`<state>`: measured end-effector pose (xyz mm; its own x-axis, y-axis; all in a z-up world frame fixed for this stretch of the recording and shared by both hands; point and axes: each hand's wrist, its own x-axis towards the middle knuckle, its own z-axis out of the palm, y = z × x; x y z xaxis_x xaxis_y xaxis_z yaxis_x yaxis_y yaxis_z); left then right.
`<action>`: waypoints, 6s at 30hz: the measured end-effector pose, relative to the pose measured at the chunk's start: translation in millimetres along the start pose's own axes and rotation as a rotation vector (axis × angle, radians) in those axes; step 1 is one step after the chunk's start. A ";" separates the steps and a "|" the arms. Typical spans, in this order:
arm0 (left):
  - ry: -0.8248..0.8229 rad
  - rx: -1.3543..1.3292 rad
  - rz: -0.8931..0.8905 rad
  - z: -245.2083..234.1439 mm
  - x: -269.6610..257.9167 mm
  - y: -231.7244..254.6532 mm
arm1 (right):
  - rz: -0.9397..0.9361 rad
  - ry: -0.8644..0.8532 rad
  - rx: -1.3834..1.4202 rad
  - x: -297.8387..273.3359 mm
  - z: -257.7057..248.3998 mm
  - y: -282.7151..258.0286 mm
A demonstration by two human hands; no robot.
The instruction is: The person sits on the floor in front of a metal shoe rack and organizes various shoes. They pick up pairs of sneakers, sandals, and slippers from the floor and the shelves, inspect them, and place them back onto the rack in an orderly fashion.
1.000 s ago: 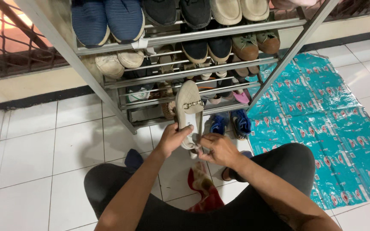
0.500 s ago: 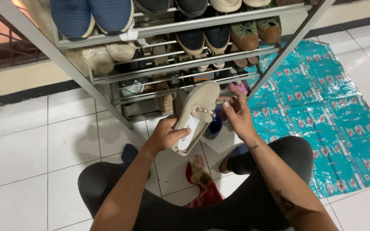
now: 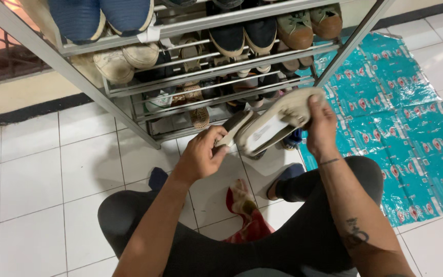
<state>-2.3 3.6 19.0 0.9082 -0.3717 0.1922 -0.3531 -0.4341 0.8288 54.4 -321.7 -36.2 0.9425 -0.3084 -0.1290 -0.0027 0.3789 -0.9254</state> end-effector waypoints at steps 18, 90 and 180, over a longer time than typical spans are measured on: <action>0.089 0.535 0.551 13.4 4.2 -7.4 | -0.461 0.079 -0.527 9.4 -20.4 16.5; 0.889 -0.672 0.042 17.2 16.2 -82.7 | 0.461 -0.351 0.036 -49.4 57.4 96.7; -0.598 0.504 -0.328 372.9 82.5 -328.5 | 0.121 0.011 -1.692 112.3 -201.9 330.3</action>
<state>104.8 -190.5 -433.3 0.7604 -0.4732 -0.4448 -0.2797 -0.8567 0.4334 91.9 -407.4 -428.4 0.9079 -0.3580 -0.2181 -0.4039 -0.8863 -0.2264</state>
